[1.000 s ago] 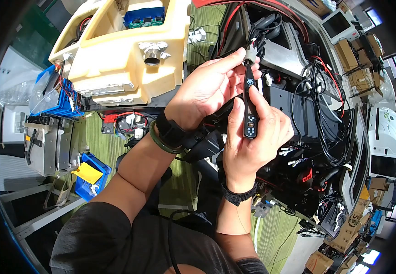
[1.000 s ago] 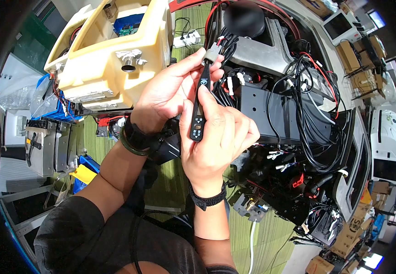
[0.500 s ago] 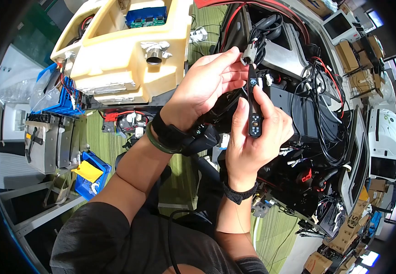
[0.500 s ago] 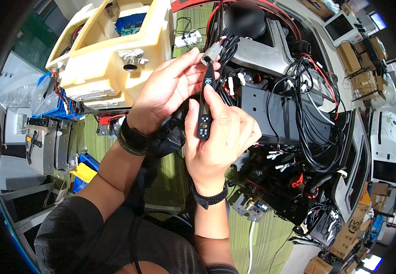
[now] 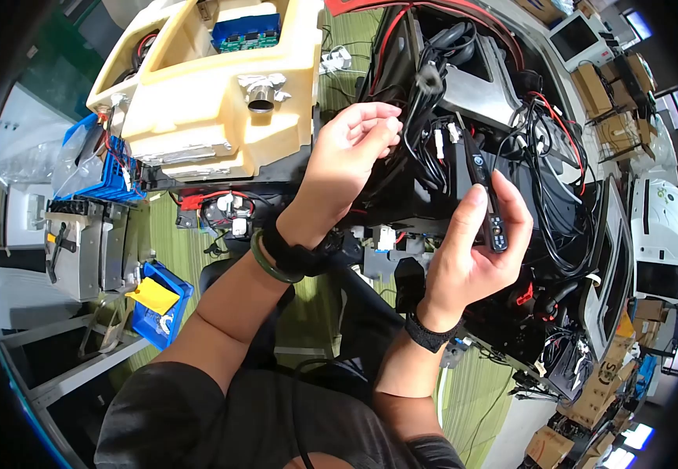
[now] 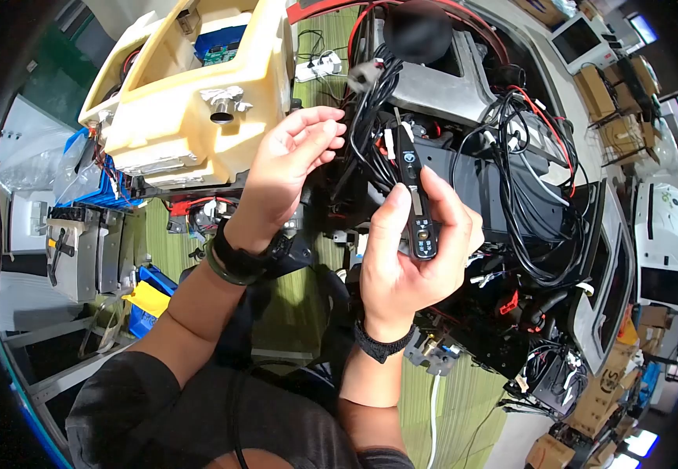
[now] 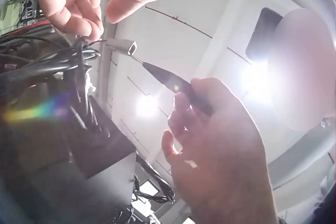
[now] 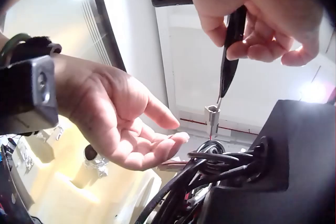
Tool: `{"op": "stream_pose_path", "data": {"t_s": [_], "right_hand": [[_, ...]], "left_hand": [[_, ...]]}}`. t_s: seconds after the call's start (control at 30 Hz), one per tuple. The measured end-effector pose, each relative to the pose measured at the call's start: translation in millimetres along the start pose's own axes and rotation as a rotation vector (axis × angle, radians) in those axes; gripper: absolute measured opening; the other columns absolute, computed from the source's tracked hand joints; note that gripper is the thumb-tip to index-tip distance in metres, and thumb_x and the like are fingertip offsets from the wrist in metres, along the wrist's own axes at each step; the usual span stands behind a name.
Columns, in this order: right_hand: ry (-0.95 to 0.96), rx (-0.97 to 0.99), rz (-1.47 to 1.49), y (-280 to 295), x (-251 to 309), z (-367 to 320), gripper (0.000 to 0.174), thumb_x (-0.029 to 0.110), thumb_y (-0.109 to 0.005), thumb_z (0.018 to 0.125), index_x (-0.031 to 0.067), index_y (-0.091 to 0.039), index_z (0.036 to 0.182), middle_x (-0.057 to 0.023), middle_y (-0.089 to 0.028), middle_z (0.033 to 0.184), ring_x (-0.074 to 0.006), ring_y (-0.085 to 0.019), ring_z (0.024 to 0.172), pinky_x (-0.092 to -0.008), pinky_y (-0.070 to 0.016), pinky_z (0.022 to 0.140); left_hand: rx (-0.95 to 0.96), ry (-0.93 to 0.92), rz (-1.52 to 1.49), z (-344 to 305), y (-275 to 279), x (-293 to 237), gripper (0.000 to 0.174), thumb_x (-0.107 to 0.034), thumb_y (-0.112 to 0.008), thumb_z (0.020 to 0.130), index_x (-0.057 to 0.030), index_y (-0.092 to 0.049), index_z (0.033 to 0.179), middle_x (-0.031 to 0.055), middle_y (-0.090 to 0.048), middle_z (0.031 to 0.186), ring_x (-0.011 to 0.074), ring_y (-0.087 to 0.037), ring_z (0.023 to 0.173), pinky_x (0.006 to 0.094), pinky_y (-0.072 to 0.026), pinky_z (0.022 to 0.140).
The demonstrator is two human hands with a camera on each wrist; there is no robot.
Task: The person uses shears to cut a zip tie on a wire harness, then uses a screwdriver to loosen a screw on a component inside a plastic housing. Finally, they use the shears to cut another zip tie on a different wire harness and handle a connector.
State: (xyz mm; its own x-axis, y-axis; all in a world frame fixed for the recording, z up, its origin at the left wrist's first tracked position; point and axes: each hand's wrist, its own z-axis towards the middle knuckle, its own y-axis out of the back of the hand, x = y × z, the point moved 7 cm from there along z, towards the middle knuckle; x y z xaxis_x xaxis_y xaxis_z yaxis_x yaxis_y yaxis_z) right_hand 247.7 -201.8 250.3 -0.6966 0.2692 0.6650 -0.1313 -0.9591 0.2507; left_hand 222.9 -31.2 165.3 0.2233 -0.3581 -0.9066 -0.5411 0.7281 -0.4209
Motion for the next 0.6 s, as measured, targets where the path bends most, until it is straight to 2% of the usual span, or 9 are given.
{"op": "stream_pose_path", "data": {"t_s": [0.03, 0.07, 0.17, 0.23, 0.3, 0.37, 0.47, 0.5, 0.6], "right_hand": [[0.071, 0.007, -0.023, 0.7, 3.0, 0.4, 0.021, 0.003, -0.064, 0.084, -0.0022, -0.060, 0.104, -0.0066, -0.061, 0.095, -0.0082, -0.056, 0.077, -0.0188, -0.0458, 0.068], [-0.054, 0.012, 0.009, 2.5, -4.8, -1.6, 0.020, 0.004, -0.064, 0.084, -0.0026, -0.060, 0.103, -0.0063, -0.061, 0.096, -0.0079, -0.056, 0.077, -0.0188, -0.0455, 0.069], [-0.047, -0.031, 0.046, 11.2, -8.5, 0.5, 0.019, 0.004, -0.063, 0.085, -0.0034, -0.060, 0.102, -0.0060, -0.061, 0.096, -0.0072, -0.055, 0.077, -0.0185, -0.0454, 0.069], [-0.004, -0.066, 0.046, 15.6, -10.0, 4.2, 0.017, 0.004, -0.063, 0.085, -0.0040, -0.060, 0.100, -0.0054, -0.061, 0.092, -0.0056, -0.054, 0.074, -0.0174, -0.0444, 0.065], [-0.089, -0.068, 0.078, 19.0, -18.4, 4.5, 0.017, 0.004, -0.062, 0.085, -0.0042, -0.060, 0.100, -0.0047, -0.061, 0.090, -0.0046, -0.052, 0.071, -0.0166, -0.0423, 0.062], [-0.093, -0.092, 0.131, 19.5, -18.4, 5.9, 0.014, 0.003, -0.061, 0.086, -0.0037, -0.061, 0.098, -0.0039, -0.061, 0.088, -0.0036, -0.050, 0.068, -0.0159, -0.0401, 0.059], [-0.080, -0.039, 0.068, 18.2, -17.6, 7.6, 0.010, 0.003, -0.061, 0.085, -0.0020, -0.062, 0.094, -0.0032, -0.060, 0.088, -0.0039, -0.050, 0.069, -0.0157, -0.0405, 0.060], [-0.166, -0.045, 0.104, 17.9, -20.8, 6.3, 0.015, 0.001, -0.065, 0.077, -0.0010, -0.063, 0.092, -0.0056, -0.059, 0.084, -0.0115, -0.053, 0.074, -0.0232, -0.0424, 0.068], [-0.206, -0.009, 0.121, 12.7, -22.0, 4.1, 0.016, 0.003, -0.066, 0.075, -0.0011, -0.063, 0.090, -0.0066, -0.058, 0.083, -0.0159, -0.052, 0.077, -0.0267, -0.0404, 0.073]], "left_hand": [[0.010, -0.043, 0.013, 0.1, 0.0, 1.2, 0.027, -0.016, -0.056, 0.091, -0.0011, -0.054, 0.114, 0.0034, -0.059, 0.099, 0.0087, -0.055, 0.089, 0.0218, -0.0443, 0.081], [0.020, -0.085, 0.026, 0.0, -0.5, 3.0, 0.027, -0.014, -0.058, 0.090, -0.0013, -0.054, 0.114, 0.0028, -0.059, 0.098, 0.0081, -0.055, 0.089, 0.0211, -0.0435, 0.081], [0.041, -0.158, 0.024, 0.9, -0.9, 10.2, 0.027, -0.010, -0.060, 0.088, -0.0010, -0.054, 0.114, 0.0019, -0.057, 0.098, 0.0077, -0.054, 0.090, 0.0210, -0.0428, 0.083], [0.047, -0.143, 0.017, 1.3, -1.9, 15.4, 0.029, -0.008, -0.061, 0.087, -0.0006, -0.053, 0.114, 0.0014, -0.056, 0.098, 0.0075, -0.053, 0.090, 0.0212, -0.0428, 0.083], [0.054, -0.124, 0.008, 0.2, -5.2, 20.0, 0.030, -0.006, -0.062, 0.086, -0.0002, -0.053, 0.113, 0.0010, -0.055, 0.098, 0.0074, -0.052, 0.091, 0.0213, -0.0428, 0.084], [-0.008, -0.192, 0.019, -0.3, -4.7, 17.4, 0.029, -0.007, -0.066, 0.083, -0.0002, -0.054, 0.108, 0.0011, -0.056, 0.093, 0.0063, -0.051, 0.082, 0.0199, -0.0439, 0.077], [0.010, -0.184, 0.018, 0.6, -5.0, 25.0, 0.030, -0.008, -0.067, 0.082, -0.0006, -0.054, 0.109, 0.0006, -0.056, 0.093, 0.0054, -0.050, 0.079, 0.0194, -0.0437, 0.074], [0.011, -0.184, 0.015, -0.1, -5.8, 25.9, 0.030, -0.008, -0.067, 0.082, -0.0006, -0.054, 0.109, 0.0006, -0.056, 0.093, 0.0054, -0.050, 0.079, 0.0194, -0.0437, 0.074], [0.004, -0.171, 0.019, 0.6, -5.1, 26.0, 0.030, -0.008, -0.067, 0.082, -0.0008, -0.054, 0.109, 0.0006, -0.056, 0.093, 0.0050, -0.050, 0.079, 0.0195, -0.0437, 0.073]]}}
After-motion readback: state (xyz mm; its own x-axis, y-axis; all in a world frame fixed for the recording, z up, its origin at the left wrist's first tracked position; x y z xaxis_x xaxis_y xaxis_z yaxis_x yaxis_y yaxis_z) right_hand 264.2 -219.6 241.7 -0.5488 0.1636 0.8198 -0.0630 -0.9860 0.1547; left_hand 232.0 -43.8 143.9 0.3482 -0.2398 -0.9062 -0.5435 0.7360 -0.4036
